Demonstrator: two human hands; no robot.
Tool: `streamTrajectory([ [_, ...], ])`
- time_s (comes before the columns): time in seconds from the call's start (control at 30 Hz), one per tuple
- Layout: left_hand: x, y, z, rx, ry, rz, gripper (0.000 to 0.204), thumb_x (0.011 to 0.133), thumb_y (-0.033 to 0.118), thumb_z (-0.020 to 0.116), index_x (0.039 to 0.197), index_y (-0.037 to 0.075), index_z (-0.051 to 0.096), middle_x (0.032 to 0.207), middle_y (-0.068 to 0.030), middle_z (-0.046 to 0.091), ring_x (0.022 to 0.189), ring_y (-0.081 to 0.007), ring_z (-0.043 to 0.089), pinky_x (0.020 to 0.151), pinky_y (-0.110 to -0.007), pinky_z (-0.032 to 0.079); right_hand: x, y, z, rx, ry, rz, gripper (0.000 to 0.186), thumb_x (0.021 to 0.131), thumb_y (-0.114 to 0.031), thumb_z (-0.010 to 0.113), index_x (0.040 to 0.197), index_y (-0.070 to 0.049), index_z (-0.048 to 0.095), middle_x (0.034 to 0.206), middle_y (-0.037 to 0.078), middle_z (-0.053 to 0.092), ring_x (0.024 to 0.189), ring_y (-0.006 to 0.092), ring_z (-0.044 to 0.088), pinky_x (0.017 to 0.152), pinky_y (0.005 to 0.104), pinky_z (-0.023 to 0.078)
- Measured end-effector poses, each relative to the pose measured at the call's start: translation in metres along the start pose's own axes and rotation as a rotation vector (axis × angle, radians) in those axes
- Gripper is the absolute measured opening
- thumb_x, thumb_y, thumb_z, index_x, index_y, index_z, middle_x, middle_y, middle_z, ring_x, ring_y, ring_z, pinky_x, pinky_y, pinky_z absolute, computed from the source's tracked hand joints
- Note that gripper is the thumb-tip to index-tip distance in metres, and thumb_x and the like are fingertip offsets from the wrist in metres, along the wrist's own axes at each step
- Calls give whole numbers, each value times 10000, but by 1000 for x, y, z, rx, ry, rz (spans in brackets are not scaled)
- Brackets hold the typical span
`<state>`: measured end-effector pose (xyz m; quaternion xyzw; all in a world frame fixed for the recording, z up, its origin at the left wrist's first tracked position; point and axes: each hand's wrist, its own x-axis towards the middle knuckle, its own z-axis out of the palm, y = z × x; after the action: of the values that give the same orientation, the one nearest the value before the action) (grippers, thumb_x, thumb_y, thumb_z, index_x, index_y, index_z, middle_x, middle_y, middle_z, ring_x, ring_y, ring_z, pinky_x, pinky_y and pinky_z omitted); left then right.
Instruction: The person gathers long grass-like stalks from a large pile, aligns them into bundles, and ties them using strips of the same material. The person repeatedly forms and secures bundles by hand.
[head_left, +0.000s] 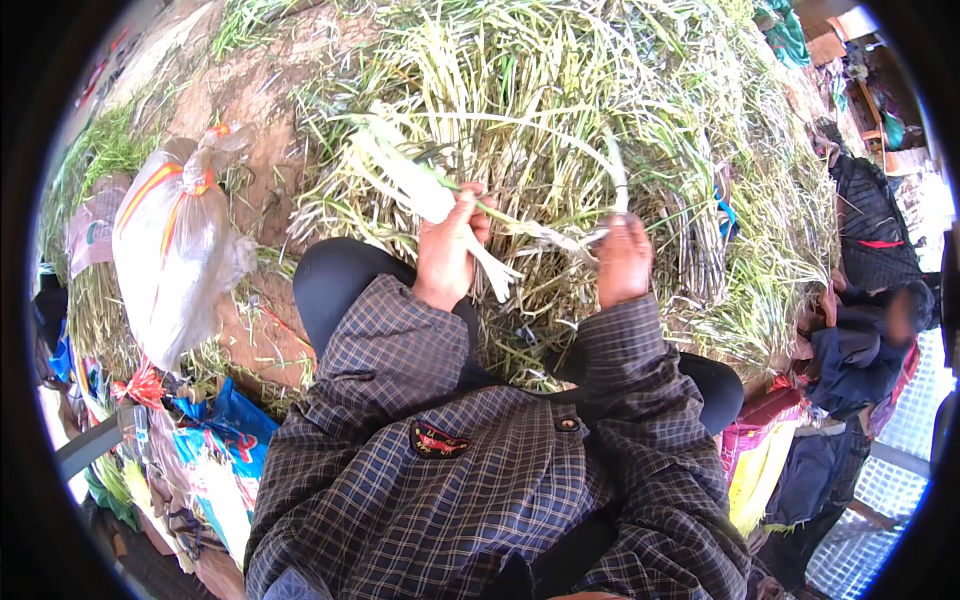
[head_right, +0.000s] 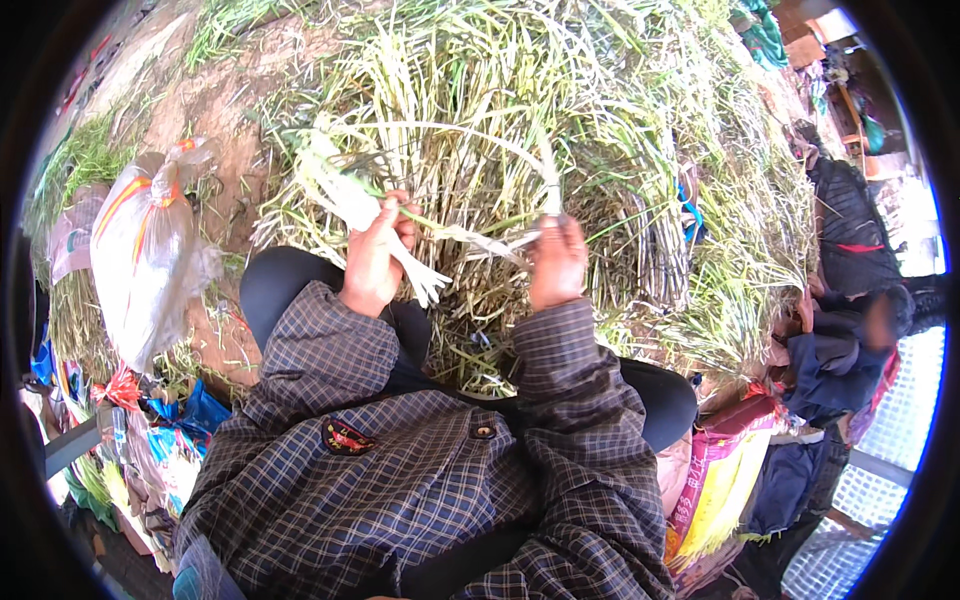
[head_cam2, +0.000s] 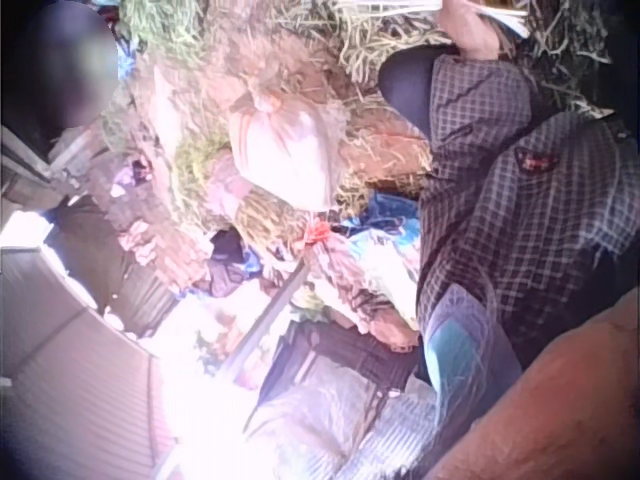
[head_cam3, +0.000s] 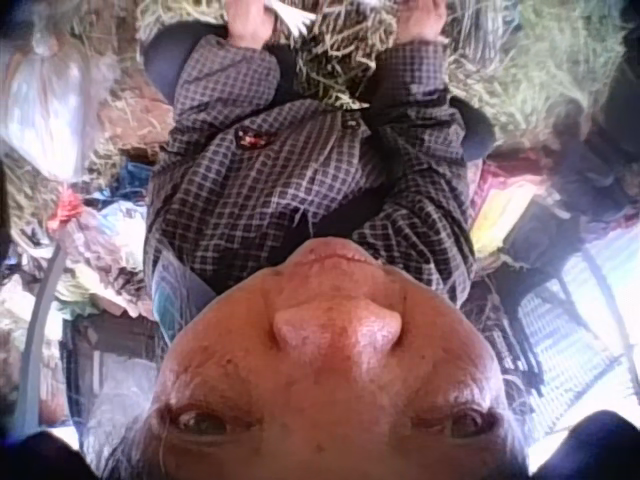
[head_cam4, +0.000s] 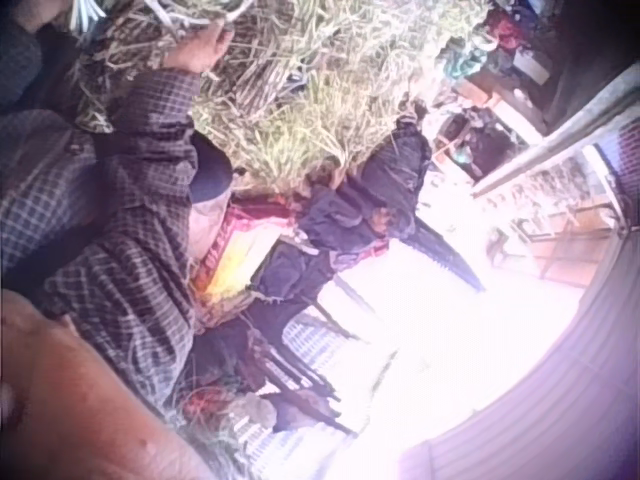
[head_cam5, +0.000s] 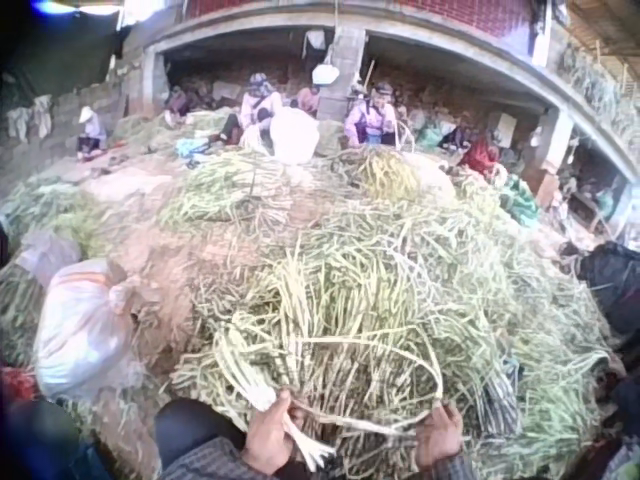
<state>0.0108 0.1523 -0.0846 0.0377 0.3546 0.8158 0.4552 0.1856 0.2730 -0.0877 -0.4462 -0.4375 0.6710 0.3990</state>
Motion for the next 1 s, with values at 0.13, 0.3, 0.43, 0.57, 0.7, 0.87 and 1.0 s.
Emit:
streamTrajectory([
  [0.13,8,31,-8,-118,203,72,171,848,189,489,948,56,532,754,-12,520,584,-51,435,500,-154,378,35,-47,-80,356,162,-38,102,852,-136,401,855,-68,478,664,20,485,509,100,451,448,214,405],
  [0.3,5,64,-7,164,92,126,268,862,242,463,1050,57,511,803,-32,544,604,-58,479,503,-167,383,44,-76,-112,298,475,-305,103,860,-146,409,875,-71,478,664,48,530,416,85,430,347,189,353],
  [0.43,0,40,5,775,-150,-52,295,858,210,454,1067,8,502,753,-66,584,595,-102,549,485,-196,421,30,-63,-73,39,341,-226,74,829,-129,499,849,-63,524,678,31,561,551,102,508,472,200,408],
  [0.57,-3,33,4,988,-223,-101,194,814,134,532,960,7,547,652,-16,547,521,-69,488,460,-174,390,18,-56,-41,-210,272,-243,32,807,-83,531,824,-67,554,720,-3,562,572,67,462,493,176,373],
  [0.7,-11,34,6,477,-140,-174,105,789,118,571,839,34,532,606,-10,519,496,-76,484,440,-173,392,-1,-49,-13,-258,-41,-286,89,791,-33,509,865,-44,557,753,43,573,675,125,527,600,249,459],
  [0.87,-17,6,14,266,-175,-158,85,760,43,580,806,52,509,777,-59,585,621,-102,551,478,-192,410,-35,-22,33,-636,-349,-264,59,765,-65,563,823,-59,557,731,43,567,618,110,525,486,245,461],
  [1.0,-13,-7,6,298,-176,-103,110,753,-2,582,779,57,493,714,-9,537,592,-59,480,493,-178,386,-50,-8,52,-705,-471,-298,144,722,-66,596,850,-24,545,730,76,567,641,158,550,587,259,455],
])
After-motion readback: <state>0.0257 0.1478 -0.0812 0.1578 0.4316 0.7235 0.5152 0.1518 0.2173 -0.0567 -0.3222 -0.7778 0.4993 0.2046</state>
